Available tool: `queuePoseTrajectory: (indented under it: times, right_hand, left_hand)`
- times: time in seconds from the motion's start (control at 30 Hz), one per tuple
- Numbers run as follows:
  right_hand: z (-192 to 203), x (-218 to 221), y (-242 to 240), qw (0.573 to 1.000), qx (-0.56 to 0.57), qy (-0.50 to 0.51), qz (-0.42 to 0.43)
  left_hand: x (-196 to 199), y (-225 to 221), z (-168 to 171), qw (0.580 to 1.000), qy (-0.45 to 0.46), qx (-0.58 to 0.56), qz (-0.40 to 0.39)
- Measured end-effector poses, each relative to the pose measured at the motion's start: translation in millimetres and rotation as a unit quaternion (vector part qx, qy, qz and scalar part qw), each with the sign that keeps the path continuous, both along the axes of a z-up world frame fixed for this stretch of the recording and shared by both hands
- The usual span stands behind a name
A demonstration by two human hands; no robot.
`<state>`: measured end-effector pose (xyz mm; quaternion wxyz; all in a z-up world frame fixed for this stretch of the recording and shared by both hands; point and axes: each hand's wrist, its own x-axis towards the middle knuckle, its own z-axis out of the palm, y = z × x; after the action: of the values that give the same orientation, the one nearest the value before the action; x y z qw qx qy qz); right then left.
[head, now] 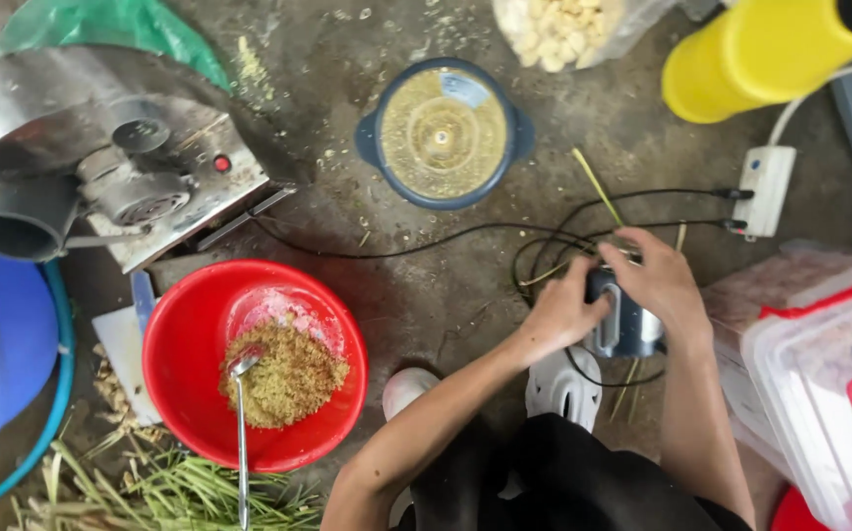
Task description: The person pours a blended green paste from a blender jar into a red basin, using a spoon to scrape the paste out. They then scrape spilled paste from a cardboard box into the jar, reattach the jar to the blender base and run it, pour out more paste, and finally add garlic cloves from a plastic bag into the blender jar.
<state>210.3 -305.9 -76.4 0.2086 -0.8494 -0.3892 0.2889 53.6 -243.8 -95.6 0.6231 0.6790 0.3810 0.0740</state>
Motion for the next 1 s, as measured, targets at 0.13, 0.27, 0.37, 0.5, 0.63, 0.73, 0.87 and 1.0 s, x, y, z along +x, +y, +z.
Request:
queuePoseTrajectory:
  times: [0.13,0.27,0.37,0.5,0.63,0.73,0.87,1.0]
  right_hand:
    - [-5,0,-4,0.998,-0.020,-0.001,-0.067]
    - [-9,-11,12,0.996,0.036,-0.064,-0.050]
    - [11,-22,68,0.981,0.156,-0.111,0.000]
    - [20,-35,160,0.986,0.156,0.049,-0.032]
    - [8,-29,205,0.978,0.066,0.182,-0.076]
    - [-20,-13,205,0.964,0.052,0.250,-0.078]
    - [-28,-8,202,0.941,0.051,0.320,-0.098]
    - [-25,-9,189,0.925,0.088,0.355,-0.101]
  left_hand:
    - [-19,30,32,0.985,0.063,0.039,-0.157]
    - [-50,135,81,0.891,0.018,0.448,0.070]
    - [-40,193,51,0.838,0.093,0.525,0.115]
    - [-32,209,8,0.777,0.231,0.583,0.055]
    - [-33,210,17,0.813,0.235,0.532,0.021]
    - [-37,216,24,0.821,0.177,0.542,0.031]
    - [-51,214,35,0.820,0.164,0.544,0.064]
    - [-57,211,23,0.793,0.216,0.569,0.018]
